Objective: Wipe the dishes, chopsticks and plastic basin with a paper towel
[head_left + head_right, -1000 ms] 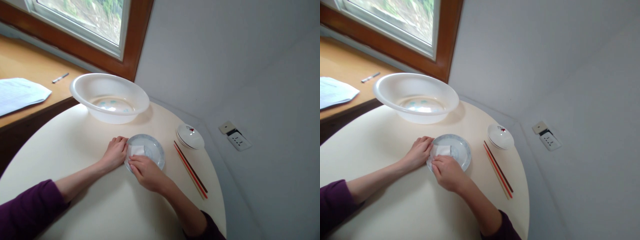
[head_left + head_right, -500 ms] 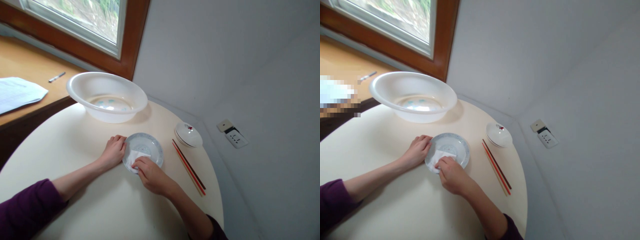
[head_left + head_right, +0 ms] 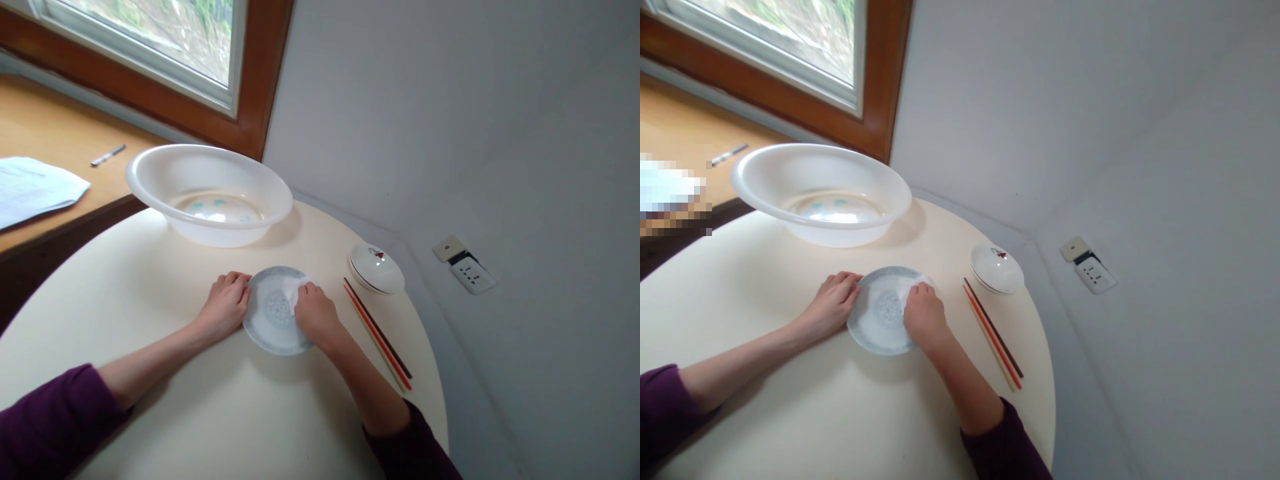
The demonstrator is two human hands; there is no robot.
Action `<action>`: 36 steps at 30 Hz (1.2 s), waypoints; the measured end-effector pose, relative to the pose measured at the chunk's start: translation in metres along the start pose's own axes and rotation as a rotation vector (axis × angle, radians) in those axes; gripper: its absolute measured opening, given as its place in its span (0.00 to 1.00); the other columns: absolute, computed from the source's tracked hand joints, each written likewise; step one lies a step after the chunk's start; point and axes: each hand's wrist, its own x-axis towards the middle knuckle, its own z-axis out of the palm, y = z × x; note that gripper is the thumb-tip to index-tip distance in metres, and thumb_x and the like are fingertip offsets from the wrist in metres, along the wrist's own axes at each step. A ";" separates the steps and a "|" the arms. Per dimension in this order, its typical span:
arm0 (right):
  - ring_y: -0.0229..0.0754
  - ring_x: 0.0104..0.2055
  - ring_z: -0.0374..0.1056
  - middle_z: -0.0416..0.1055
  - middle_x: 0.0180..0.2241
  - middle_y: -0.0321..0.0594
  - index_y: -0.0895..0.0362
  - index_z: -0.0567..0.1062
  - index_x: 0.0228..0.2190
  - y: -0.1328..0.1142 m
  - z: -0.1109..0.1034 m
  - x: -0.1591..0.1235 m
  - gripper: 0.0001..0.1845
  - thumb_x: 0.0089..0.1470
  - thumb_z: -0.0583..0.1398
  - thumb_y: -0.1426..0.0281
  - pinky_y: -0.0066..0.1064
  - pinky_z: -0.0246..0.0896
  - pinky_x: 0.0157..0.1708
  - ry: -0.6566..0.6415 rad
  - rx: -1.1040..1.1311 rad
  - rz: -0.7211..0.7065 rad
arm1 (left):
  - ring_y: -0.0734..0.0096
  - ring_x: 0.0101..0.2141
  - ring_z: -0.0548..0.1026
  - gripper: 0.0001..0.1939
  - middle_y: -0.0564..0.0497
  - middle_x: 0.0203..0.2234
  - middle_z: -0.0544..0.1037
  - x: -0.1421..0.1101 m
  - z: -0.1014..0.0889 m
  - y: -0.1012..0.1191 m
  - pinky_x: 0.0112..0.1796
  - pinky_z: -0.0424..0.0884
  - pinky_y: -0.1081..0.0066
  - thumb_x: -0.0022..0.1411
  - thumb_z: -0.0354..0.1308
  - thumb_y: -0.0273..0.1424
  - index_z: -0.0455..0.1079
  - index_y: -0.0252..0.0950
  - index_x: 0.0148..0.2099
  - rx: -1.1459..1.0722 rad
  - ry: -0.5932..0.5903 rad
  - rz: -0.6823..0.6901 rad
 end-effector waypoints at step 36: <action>0.46 0.54 0.59 0.64 0.53 0.50 0.62 0.65 0.50 0.021 0.009 -0.004 0.21 0.54 0.52 0.76 0.39 0.49 0.55 0.109 0.075 -0.271 | 0.54 0.44 0.67 0.20 0.43 0.41 0.74 0.000 0.001 -0.001 0.46 0.61 0.58 0.61 0.38 0.34 0.69 0.35 0.46 0.006 0.009 0.037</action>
